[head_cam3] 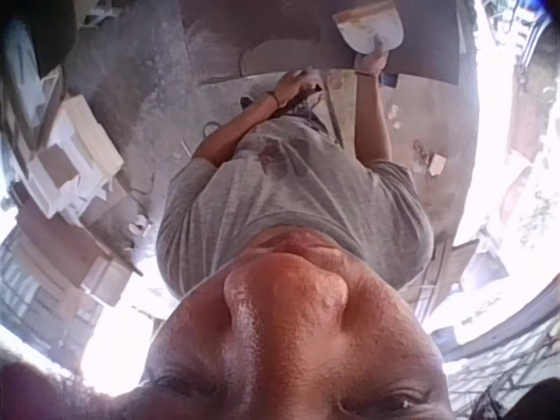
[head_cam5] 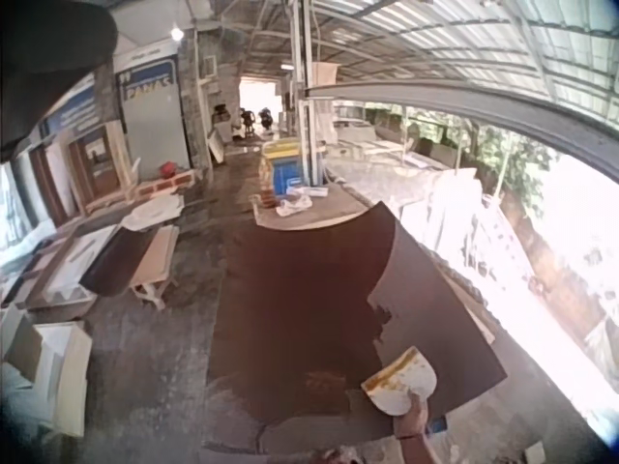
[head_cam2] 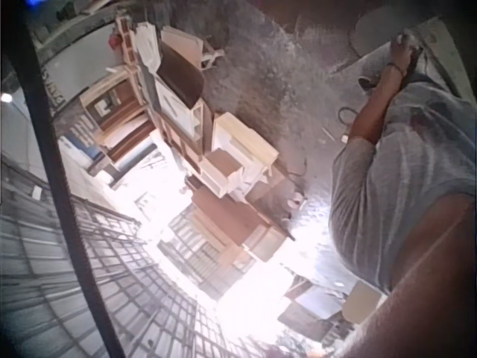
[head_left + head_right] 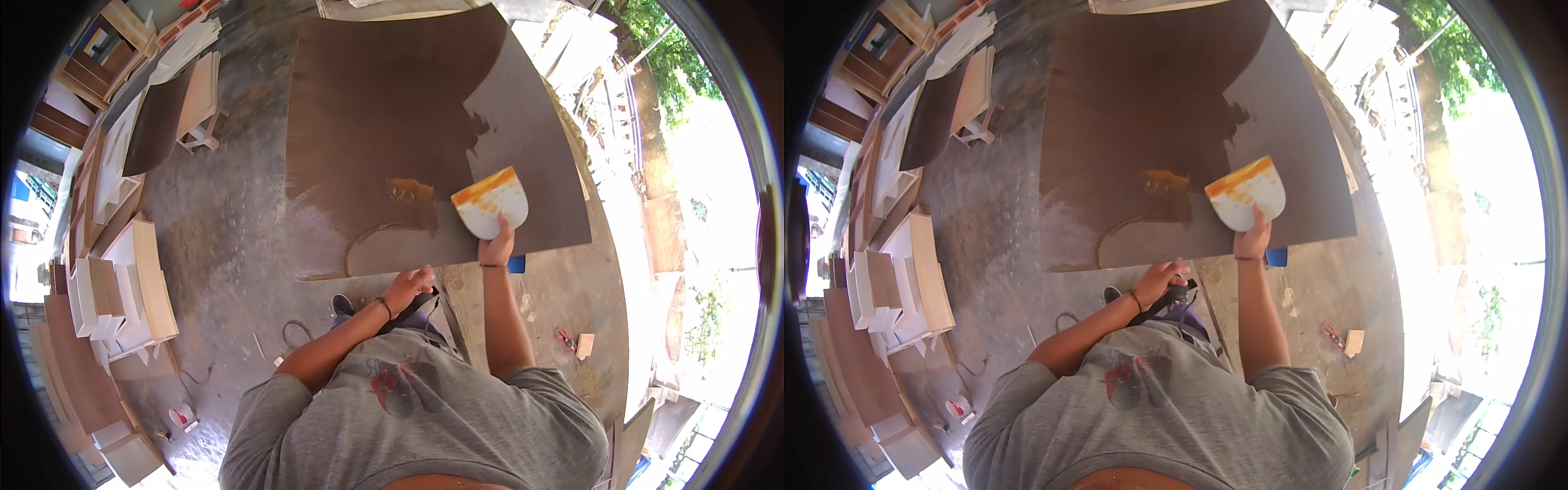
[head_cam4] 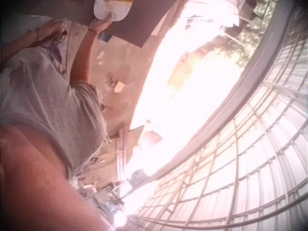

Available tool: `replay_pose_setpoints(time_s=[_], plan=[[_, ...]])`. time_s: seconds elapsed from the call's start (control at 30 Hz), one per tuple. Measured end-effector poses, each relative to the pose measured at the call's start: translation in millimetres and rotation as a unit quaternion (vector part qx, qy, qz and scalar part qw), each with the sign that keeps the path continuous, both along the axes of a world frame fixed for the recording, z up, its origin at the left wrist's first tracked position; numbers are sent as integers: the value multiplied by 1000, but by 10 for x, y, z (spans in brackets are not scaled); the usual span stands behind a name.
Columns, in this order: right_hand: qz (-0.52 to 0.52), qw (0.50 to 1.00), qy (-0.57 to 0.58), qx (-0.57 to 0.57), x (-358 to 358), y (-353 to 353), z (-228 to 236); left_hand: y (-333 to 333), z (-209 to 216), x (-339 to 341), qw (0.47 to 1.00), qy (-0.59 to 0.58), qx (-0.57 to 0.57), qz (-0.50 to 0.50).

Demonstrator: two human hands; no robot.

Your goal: The person applies adhesive from a bottle onto a sheet of dark veneer and spreads it across the surface using a plastic scraper.

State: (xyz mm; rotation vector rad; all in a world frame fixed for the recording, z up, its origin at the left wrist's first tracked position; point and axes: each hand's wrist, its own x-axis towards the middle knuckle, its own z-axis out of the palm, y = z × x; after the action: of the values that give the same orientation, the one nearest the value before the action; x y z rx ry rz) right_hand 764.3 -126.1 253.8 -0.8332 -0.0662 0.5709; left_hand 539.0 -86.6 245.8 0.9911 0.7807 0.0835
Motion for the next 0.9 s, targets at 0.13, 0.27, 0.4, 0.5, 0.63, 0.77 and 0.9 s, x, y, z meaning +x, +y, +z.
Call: replay_pose_setpoints(time_s=[0.13,0.27,0.4,0.5,0.63,0.77,0.9], plan=[[-26,998,-11,-64,-780,63,9,120,-53,-426,990,1,-34,139],[-59,993,-49,-87,-1286,273,-54,358,111,-739,979,-49,32,196],[-90,987,-55,-121,-1826,508,-108,905,44,-1189,976,-2,156,152],[-87,993,14,-80,-2221,744,-26,1442,-41,-1493,970,63,203,114],[-74,995,60,-37,-2541,956,343,2269,-143,-1791,974,73,206,58],[-116,989,-19,-91,-2572,1019,584,2906,-49,-1846,978,65,200,12],[-175,971,-50,-158,-2537,937,559,3395,43,-1836,988,68,124,-53]])
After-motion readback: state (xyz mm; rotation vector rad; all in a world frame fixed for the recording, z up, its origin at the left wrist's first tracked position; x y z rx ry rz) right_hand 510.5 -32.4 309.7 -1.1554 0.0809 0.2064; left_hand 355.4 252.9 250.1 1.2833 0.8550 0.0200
